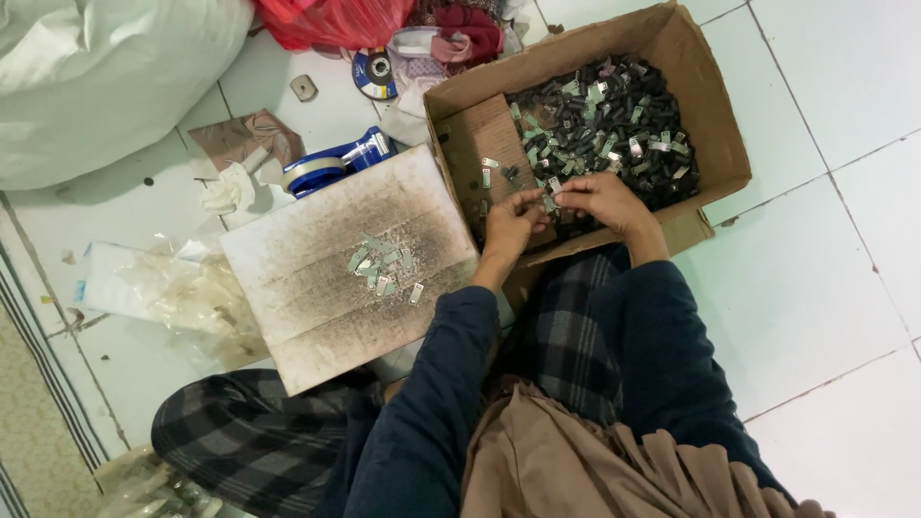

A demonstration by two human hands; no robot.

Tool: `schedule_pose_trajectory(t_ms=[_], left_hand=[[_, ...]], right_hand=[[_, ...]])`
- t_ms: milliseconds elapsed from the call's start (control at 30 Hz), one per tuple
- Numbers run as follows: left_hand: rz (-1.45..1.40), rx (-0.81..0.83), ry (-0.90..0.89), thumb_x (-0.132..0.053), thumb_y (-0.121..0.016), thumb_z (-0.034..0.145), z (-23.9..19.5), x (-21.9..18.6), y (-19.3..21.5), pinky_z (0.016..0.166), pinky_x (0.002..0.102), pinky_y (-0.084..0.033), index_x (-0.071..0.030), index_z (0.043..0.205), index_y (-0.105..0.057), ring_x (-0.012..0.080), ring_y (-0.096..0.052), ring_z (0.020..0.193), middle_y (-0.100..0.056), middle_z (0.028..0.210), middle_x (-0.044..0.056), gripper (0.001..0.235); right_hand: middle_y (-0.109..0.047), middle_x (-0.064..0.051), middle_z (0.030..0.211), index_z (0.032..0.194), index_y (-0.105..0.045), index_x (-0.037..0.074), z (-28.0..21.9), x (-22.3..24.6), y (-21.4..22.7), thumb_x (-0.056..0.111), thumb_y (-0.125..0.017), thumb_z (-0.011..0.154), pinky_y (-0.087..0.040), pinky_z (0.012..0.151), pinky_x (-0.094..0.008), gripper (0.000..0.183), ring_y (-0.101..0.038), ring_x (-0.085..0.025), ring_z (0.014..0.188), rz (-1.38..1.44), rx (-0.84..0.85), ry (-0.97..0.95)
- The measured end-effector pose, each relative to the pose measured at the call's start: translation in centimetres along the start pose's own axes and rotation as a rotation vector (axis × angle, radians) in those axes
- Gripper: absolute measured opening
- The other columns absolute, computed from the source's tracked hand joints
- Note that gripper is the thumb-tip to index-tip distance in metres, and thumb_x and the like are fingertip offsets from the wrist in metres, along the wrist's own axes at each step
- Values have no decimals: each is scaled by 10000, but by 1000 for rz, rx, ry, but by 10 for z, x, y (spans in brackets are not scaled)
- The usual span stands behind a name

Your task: Sorting and arranging small metal clips or components from a box onto a template board

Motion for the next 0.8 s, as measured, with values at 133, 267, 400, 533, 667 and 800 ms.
schedule_pose_trajectory(t_ms=[133,267,400,533,667,800], left_hand=[[4,-7,-1,13,-665,920,-5,-10,0,689,342,-670,-25,1243,-713,283,-762,805,-711,985,258,329],[-25,-10,4,5,-666,914,-8,-14,-2,694,338,-666,8,1241,-703,298,-759,804,-703,994,272,329],[-58,-20,-14,-3,-663,915,-6,-12,-2,682,345,-666,7,1224,-711,307,-760,793,-697,985,270,313],[-60,-29,-26,6,-660,913,-1,-6,1,680,358,-669,7,1215,-717,320,-758,790,-696,967,280,307],[-101,-20,-56,7,-646,938,-1,-12,1,707,364,-674,32,1240,-696,312,-758,799,-698,981,281,307],[-129,-41,-97,8,-615,964,-36,-56,0,759,310,-664,39,1264,-684,252,-744,834,-697,1005,259,310]], right_hand=[[-743,-141,887,1029,-803,50,-6,5,2,216,-851,887,-595,668,-315,223,-707,-196,804,0,-1,-30],[-711,-88,823,1007,-802,66,-8,13,0,226,-840,899,-565,658,-303,197,-660,-156,767,-16,3,-20],[-704,-72,811,1009,-809,95,-6,10,1,225,-839,884,-555,645,-292,183,-647,-131,756,-33,-1,-20],[-726,-63,821,977,-801,85,-9,19,0,228,-826,890,-556,663,-289,169,-649,-137,748,-32,1,-26],[-728,-57,778,944,-804,100,-9,30,-2,262,-795,903,-541,693,-324,167,-658,-150,749,-130,-15,34],[-711,-54,757,970,-800,89,-24,64,-7,303,-796,941,-530,701,-332,215,-640,-127,770,-149,-71,129]])
Point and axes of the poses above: each hand's wrist, its own z-axis towards the middle knuckle, its own y-axis out of the back of the hand, x = y × z, the point moved 10 cm from there along z, towards the middle knuckle
